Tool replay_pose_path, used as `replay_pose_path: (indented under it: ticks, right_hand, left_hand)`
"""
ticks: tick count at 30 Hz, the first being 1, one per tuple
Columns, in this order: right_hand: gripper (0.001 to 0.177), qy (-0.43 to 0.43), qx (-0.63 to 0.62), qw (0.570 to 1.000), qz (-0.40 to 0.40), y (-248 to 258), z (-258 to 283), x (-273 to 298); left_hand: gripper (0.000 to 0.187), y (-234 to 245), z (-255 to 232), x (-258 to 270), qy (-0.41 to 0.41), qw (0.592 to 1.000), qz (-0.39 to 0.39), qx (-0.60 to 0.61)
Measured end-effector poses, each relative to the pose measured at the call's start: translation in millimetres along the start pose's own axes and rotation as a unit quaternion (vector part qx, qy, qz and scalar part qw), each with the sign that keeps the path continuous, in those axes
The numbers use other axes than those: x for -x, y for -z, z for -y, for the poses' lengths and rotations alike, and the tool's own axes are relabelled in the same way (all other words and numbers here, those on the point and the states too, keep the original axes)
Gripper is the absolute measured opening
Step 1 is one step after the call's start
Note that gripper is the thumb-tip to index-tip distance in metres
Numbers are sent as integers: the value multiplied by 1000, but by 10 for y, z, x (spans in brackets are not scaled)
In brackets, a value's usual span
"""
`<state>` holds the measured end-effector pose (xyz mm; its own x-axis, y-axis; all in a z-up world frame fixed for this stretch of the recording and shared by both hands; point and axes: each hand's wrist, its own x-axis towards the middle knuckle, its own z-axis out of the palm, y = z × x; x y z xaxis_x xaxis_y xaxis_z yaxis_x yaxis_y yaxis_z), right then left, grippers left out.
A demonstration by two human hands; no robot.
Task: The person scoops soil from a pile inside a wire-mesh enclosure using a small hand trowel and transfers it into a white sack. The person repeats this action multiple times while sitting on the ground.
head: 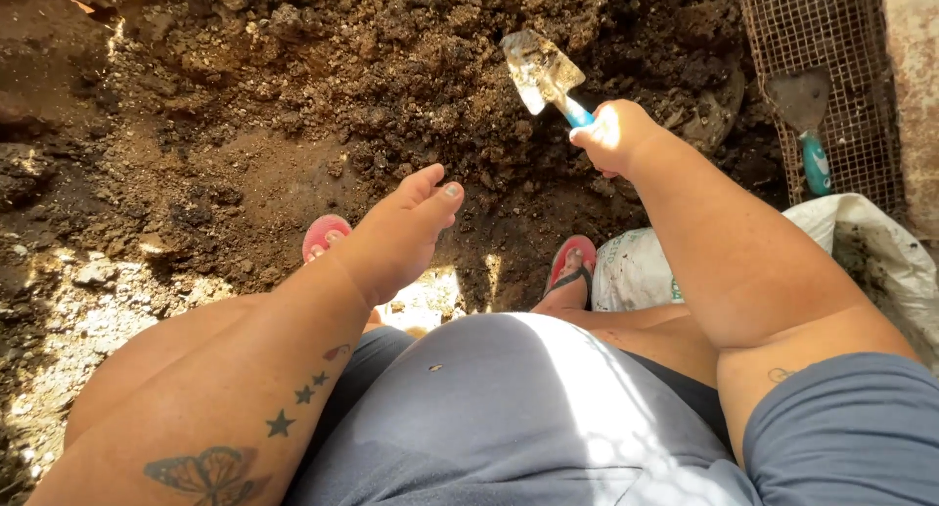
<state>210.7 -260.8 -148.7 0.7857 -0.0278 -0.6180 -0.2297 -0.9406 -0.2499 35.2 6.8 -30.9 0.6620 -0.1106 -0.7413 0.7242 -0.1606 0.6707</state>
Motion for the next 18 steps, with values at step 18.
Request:
replay_pose_path:
  ticks: [18]
  right_hand:
    - [28, -27, -115, 992, -47, -149, 447, -715]
  left_hand:
    - [70, 171, -357, -229, 14, 999, 39, 22]
